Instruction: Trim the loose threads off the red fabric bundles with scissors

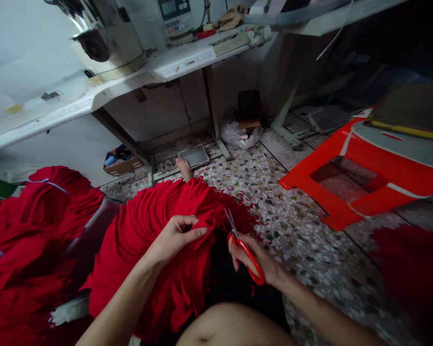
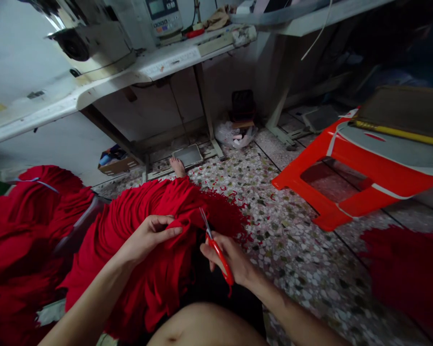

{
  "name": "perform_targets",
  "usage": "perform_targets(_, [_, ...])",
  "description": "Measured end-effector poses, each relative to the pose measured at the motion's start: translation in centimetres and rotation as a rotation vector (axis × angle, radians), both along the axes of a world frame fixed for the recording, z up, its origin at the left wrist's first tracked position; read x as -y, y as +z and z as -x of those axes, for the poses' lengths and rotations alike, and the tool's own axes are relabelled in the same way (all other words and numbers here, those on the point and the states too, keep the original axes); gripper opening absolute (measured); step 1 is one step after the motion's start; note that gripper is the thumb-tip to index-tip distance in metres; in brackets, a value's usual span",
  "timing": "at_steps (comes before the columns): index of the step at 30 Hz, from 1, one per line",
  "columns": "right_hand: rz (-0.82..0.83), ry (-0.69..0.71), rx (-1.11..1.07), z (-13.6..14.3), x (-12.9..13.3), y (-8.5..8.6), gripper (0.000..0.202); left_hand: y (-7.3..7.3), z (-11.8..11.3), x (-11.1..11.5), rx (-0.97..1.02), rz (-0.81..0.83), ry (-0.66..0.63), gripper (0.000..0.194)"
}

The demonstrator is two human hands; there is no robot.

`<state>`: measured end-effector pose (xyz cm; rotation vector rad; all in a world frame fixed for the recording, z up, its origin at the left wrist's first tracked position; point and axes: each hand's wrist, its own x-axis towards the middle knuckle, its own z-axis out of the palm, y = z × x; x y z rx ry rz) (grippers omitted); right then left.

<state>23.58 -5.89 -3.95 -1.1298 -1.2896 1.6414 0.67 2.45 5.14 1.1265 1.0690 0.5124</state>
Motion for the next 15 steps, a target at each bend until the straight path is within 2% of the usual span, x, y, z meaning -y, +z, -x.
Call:
perform_targets(2, [-0.047, 0.139, 0.099, -0.6, 1.2, -0.4, 0.050, 0.0, 0.0, 0.0, 0.016, 0.013, 0.027, 0.028])
perform_targets(4, [-0.095, 0.185, 0.188, -0.8, 1.9, -0.6, 0.050, 0.1, -0.1, 0.1, 0.029, 0.037, 0.032, 0.029])
perform_targets(12, [-0.160, 0.149, 0.245, 0.8, 0.8, 0.9, 0.042, 0.1, -0.5, 0.3, -0.004, 0.075, -0.014, 0.035])
perform_targets(15, [-0.141, 0.143, 0.267, 1.2, 0.5, 0.8, 0.041, 0.1, -0.3, 0.3, -0.019, 0.065, -0.023, 0.037])
